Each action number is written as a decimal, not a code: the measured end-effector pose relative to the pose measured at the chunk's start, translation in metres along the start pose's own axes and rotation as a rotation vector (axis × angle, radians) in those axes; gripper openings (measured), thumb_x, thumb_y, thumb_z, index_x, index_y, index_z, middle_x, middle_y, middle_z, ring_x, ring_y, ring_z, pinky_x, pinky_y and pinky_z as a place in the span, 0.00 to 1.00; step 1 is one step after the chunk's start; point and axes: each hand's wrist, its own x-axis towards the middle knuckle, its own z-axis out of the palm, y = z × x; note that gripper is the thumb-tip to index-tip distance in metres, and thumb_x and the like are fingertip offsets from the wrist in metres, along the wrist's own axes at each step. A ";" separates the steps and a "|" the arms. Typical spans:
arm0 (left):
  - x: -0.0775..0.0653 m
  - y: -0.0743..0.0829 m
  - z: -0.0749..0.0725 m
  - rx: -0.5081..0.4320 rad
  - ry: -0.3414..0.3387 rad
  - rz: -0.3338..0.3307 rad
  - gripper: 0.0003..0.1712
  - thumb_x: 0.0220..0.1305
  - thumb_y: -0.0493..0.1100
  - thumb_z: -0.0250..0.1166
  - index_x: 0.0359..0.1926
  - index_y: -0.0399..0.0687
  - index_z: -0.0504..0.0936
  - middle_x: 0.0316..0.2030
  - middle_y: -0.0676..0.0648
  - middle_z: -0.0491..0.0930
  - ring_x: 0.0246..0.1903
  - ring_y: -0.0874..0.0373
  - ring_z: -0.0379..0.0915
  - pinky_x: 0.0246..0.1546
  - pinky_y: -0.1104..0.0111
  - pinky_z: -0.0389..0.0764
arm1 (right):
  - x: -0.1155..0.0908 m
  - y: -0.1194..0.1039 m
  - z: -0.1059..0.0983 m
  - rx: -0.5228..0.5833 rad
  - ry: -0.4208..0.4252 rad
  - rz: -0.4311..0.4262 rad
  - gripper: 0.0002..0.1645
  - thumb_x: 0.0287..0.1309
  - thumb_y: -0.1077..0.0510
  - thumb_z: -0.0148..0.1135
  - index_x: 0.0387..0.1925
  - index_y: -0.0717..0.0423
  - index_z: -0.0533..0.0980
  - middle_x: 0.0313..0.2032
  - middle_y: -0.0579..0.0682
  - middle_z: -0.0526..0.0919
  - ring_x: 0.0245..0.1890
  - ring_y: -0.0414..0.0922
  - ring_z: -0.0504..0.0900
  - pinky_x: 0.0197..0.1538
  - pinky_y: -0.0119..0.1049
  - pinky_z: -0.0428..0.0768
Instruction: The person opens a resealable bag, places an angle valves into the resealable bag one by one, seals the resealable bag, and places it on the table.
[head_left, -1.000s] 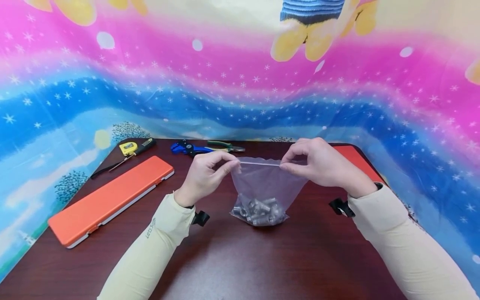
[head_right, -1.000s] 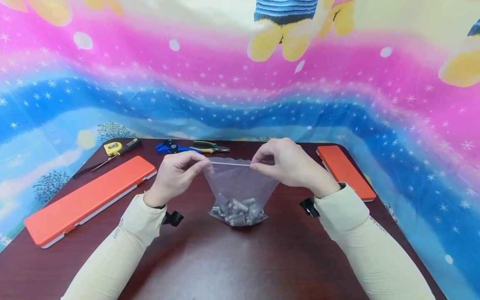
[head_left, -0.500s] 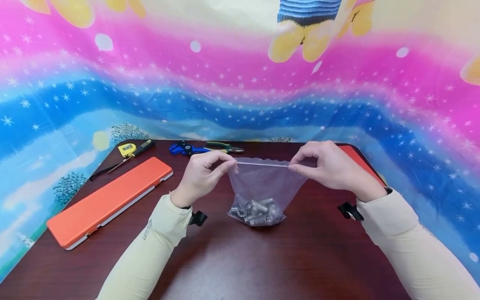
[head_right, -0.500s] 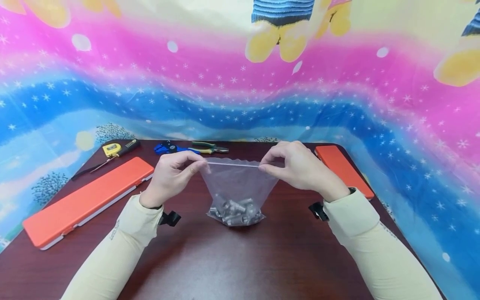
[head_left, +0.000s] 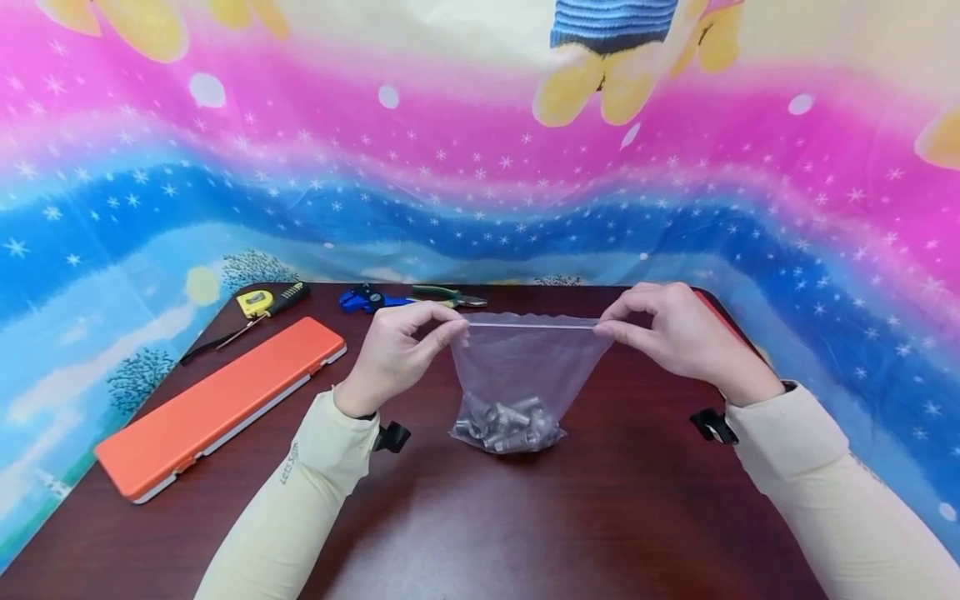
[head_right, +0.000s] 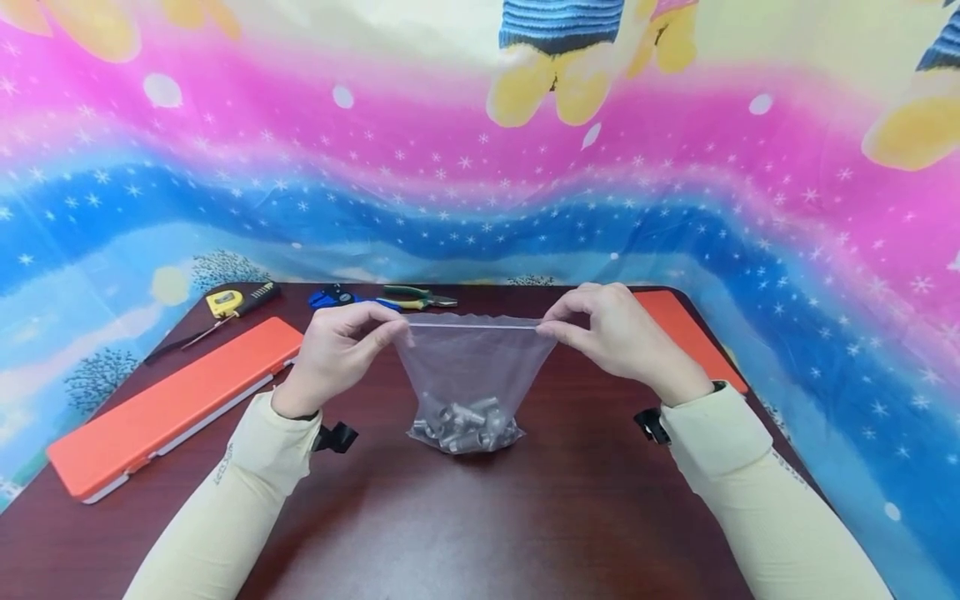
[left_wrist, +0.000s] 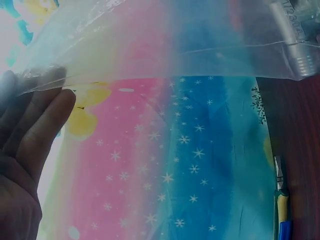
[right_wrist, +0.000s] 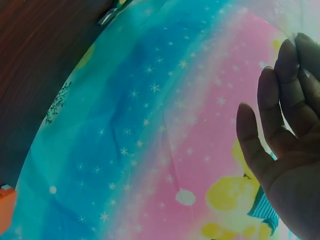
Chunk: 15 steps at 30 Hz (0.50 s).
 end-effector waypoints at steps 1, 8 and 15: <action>0.000 0.001 0.001 0.001 0.000 -0.003 0.05 0.62 0.32 0.68 0.38 0.44 0.86 0.31 0.52 0.85 0.31 0.64 0.80 0.30 0.71 0.76 | 0.000 0.001 0.001 -0.003 0.002 0.006 0.04 0.56 0.58 0.73 0.33 0.44 0.86 0.32 0.37 0.84 0.28 0.35 0.75 0.29 0.33 0.73; 0.001 0.001 0.002 -0.006 -0.002 -0.038 0.04 0.64 0.33 0.67 0.39 0.45 0.86 0.29 0.52 0.85 0.31 0.63 0.81 0.30 0.70 0.77 | 0.012 -0.004 0.002 -0.032 -0.025 -0.012 0.07 0.54 0.58 0.75 0.36 0.49 0.86 0.33 0.40 0.84 0.32 0.37 0.77 0.34 0.37 0.75; 0.000 0.001 0.004 -0.001 0.009 -0.055 0.05 0.63 0.33 0.68 0.38 0.45 0.86 0.30 0.53 0.85 0.31 0.64 0.81 0.34 0.70 0.79 | 0.060 -0.056 0.027 0.020 -0.115 -0.071 0.11 0.56 0.51 0.74 0.40 0.51 0.86 0.35 0.41 0.84 0.35 0.39 0.79 0.40 0.38 0.79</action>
